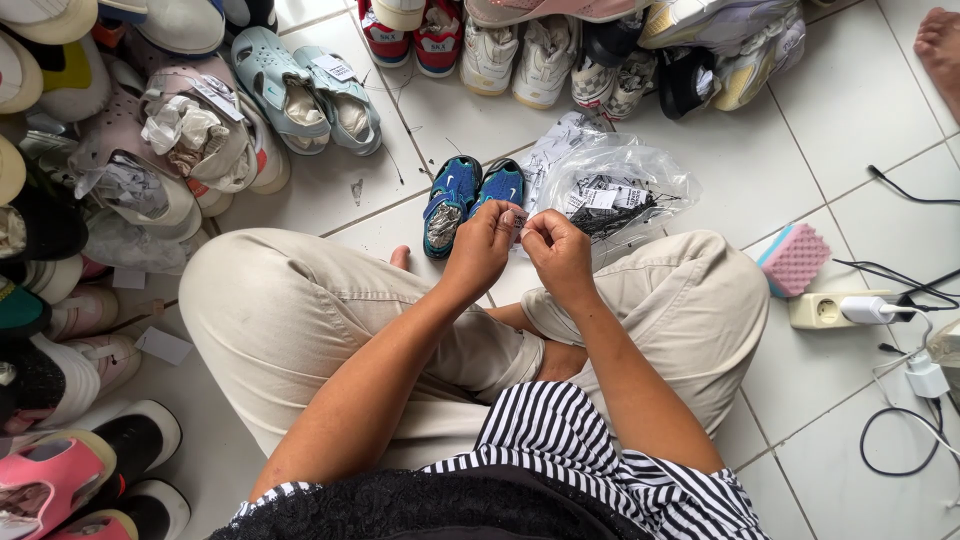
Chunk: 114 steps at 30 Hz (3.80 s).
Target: The person sits on the floor surrounded by piles of shoes and organizes them. They pick up pairs of shoes, including blue sneakers and pink sneakers, and attach small white tags to them using black zip ties. The person handles the shoes and tags by hand, placing the tagged pairs back into the pile.
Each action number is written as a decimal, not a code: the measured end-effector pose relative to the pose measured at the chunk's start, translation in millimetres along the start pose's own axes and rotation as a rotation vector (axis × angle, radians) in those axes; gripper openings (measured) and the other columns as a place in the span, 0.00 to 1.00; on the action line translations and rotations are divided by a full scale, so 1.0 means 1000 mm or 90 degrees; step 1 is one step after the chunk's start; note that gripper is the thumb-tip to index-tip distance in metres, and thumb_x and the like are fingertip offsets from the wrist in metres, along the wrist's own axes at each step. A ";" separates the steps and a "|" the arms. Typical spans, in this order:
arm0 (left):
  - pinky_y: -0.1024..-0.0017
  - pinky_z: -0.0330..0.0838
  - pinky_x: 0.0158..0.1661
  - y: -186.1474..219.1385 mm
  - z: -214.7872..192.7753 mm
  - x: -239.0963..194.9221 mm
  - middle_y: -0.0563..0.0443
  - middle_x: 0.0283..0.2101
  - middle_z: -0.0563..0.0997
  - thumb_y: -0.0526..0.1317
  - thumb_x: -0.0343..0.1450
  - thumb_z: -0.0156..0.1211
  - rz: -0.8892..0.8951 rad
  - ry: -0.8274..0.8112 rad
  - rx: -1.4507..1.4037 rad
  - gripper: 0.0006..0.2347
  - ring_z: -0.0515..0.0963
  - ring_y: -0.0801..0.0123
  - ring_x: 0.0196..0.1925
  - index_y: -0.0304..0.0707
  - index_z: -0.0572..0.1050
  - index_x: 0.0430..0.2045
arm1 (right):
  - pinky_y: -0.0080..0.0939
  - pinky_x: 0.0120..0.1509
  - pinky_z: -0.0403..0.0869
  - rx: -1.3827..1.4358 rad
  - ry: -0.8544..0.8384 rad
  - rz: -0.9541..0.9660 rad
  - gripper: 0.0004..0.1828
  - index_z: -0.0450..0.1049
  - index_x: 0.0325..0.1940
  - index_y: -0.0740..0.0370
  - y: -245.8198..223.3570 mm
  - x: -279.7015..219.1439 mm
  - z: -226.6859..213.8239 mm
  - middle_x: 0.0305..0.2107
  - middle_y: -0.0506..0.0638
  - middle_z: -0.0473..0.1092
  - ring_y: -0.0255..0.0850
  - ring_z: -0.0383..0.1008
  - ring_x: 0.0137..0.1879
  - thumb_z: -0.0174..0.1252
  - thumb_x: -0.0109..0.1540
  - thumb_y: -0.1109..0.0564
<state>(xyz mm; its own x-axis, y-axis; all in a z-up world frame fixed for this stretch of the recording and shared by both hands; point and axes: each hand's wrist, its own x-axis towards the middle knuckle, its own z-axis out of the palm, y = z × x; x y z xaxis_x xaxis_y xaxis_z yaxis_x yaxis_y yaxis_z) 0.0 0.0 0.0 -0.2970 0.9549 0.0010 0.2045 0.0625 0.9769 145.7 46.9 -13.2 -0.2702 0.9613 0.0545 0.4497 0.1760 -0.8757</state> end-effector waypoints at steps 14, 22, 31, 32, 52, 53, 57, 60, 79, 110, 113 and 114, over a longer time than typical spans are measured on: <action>0.45 0.76 0.39 0.015 -0.003 -0.007 0.33 0.33 0.84 0.40 0.78 0.50 0.044 -0.027 0.135 0.07 0.82 0.35 0.40 0.37 0.75 0.41 | 0.49 0.35 0.71 -0.006 0.013 -0.052 0.04 0.77 0.29 0.59 0.000 -0.001 0.005 0.18 0.59 0.68 0.50 0.71 0.28 0.58 0.58 0.57; 0.61 0.78 0.38 -0.004 0.002 -0.008 0.45 0.33 0.85 0.37 0.77 0.53 0.111 0.008 0.180 0.04 0.85 0.48 0.37 0.41 0.76 0.37 | 0.45 0.35 0.72 0.003 0.014 -0.043 0.05 0.77 0.28 0.56 0.012 0.001 0.012 0.15 0.54 0.68 0.46 0.71 0.26 0.57 0.58 0.57; 0.69 0.80 0.32 -0.017 0.007 -0.006 0.52 0.27 0.83 0.36 0.73 0.59 0.389 0.157 0.390 0.05 0.84 0.61 0.29 0.49 0.74 0.40 | 0.46 0.36 0.74 0.073 0.013 -0.028 0.06 0.77 0.29 0.56 0.008 0.003 0.014 0.17 0.55 0.70 0.45 0.72 0.27 0.55 0.59 0.56; 0.68 0.79 0.31 -0.018 0.006 -0.005 0.52 0.26 0.82 0.35 0.73 0.60 0.394 0.158 0.397 0.06 0.83 0.61 0.29 0.49 0.73 0.40 | 0.45 0.36 0.73 0.085 -0.007 -0.010 0.07 0.76 0.29 0.56 0.007 0.005 0.013 0.16 0.54 0.69 0.44 0.71 0.27 0.55 0.59 0.55; 0.60 0.77 0.31 -0.016 0.011 -0.009 0.46 0.24 0.82 0.36 0.73 0.59 0.216 0.139 0.276 0.03 0.84 0.49 0.29 0.47 0.73 0.31 | 0.48 0.42 0.75 0.056 -0.016 -0.069 0.06 0.75 0.31 0.57 0.018 0.002 0.016 0.22 0.58 0.69 0.50 0.74 0.34 0.53 0.60 0.56; 0.60 0.77 0.31 -0.017 0.010 -0.009 0.46 0.24 0.82 0.35 0.74 0.58 0.238 0.154 0.279 0.03 0.84 0.49 0.29 0.47 0.73 0.32 | 0.48 0.43 0.75 0.053 -0.014 -0.083 0.06 0.74 0.32 0.57 0.016 0.002 0.016 0.23 0.59 0.69 0.52 0.74 0.35 0.53 0.61 0.57; 0.59 0.77 0.33 -0.008 0.010 -0.013 0.44 0.27 0.83 0.39 0.77 0.54 0.191 0.161 0.252 0.02 0.84 0.47 0.31 0.46 0.72 0.36 | 0.49 0.43 0.75 0.032 -0.014 -0.111 0.06 0.72 0.32 0.57 0.017 0.004 0.019 0.24 0.60 0.68 0.54 0.74 0.36 0.52 0.62 0.56; 0.55 0.76 0.33 -0.017 0.010 -0.012 0.42 0.26 0.82 0.41 0.77 0.54 0.150 0.144 0.253 0.03 0.84 0.44 0.32 0.45 0.72 0.35 | 0.49 0.42 0.75 0.009 -0.023 -0.128 0.05 0.71 0.31 0.57 0.020 0.004 0.020 0.23 0.59 0.68 0.55 0.74 0.36 0.52 0.62 0.57; 0.65 0.70 0.32 -0.052 0.016 0.005 0.52 0.24 0.71 0.29 0.71 0.56 0.441 0.232 0.324 0.07 0.74 0.56 0.25 0.46 0.70 0.27 | 0.51 0.47 0.74 0.065 -0.024 -0.076 0.05 0.73 0.35 0.57 0.018 0.001 0.028 0.26 0.60 0.69 0.54 0.74 0.39 0.51 0.62 0.57; 0.75 0.78 0.24 -0.034 -0.005 0.015 0.47 0.21 0.80 0.40 0.76 0.54 -0.256 -0.035 -0.056 0.10 0.79 0.70 0.21 0.34 0.80 0.31 | 0.25 0.12 0.63 0.491 -0.320 0.291 0.06 0.71 0.44 0.59 -0.001 0.007 -0.017 0.18 0.50 0.67 0.31 0.65 0.15 0.62 0.65 0.59; 0.75 0.80 0.26 -0.055 -0.007 0.025 0.46 0.26 0.80 0.39 0.78 0.46 -0.319 0.002 -0.183 0.11 0.80 0.71 0.22 0.32 0.75 0.36 | 0.24 0.13 0.60 0.480 -0.373 0.282 0.05 0.72 0.42 0.59 -0.010 0.002 -0.019 0.18 0.50 0.67 0.30 0.63 0.15 0.62 0.65 0.60; 0.74 0.82 0.28 -0.062 -0.008 0.029 0.45 0.30 0.81 0.40 0.79 0.45 -0.342 0.024 -0.245 0.10 0.82 0.71 0.24 0.32 0.73 0.38 | 0.23 0.13 0.60 0.471 -0.389 0.277 0.05 0.72 0.42 0.59 -0.013 0.001 -0.019 0.18 0.50 0.67 0.29 0.63 0.15 0.62 0.65 0.60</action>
<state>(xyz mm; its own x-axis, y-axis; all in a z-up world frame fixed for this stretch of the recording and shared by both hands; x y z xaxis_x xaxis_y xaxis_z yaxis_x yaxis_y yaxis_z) -28.8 21.0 -59.3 -0.2988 0.8083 -0.5073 -0.3271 0.4127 0.8501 156.2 50.0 7.4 -0.6864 0.6036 -0.4055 0.0345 -0.5300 -0.8473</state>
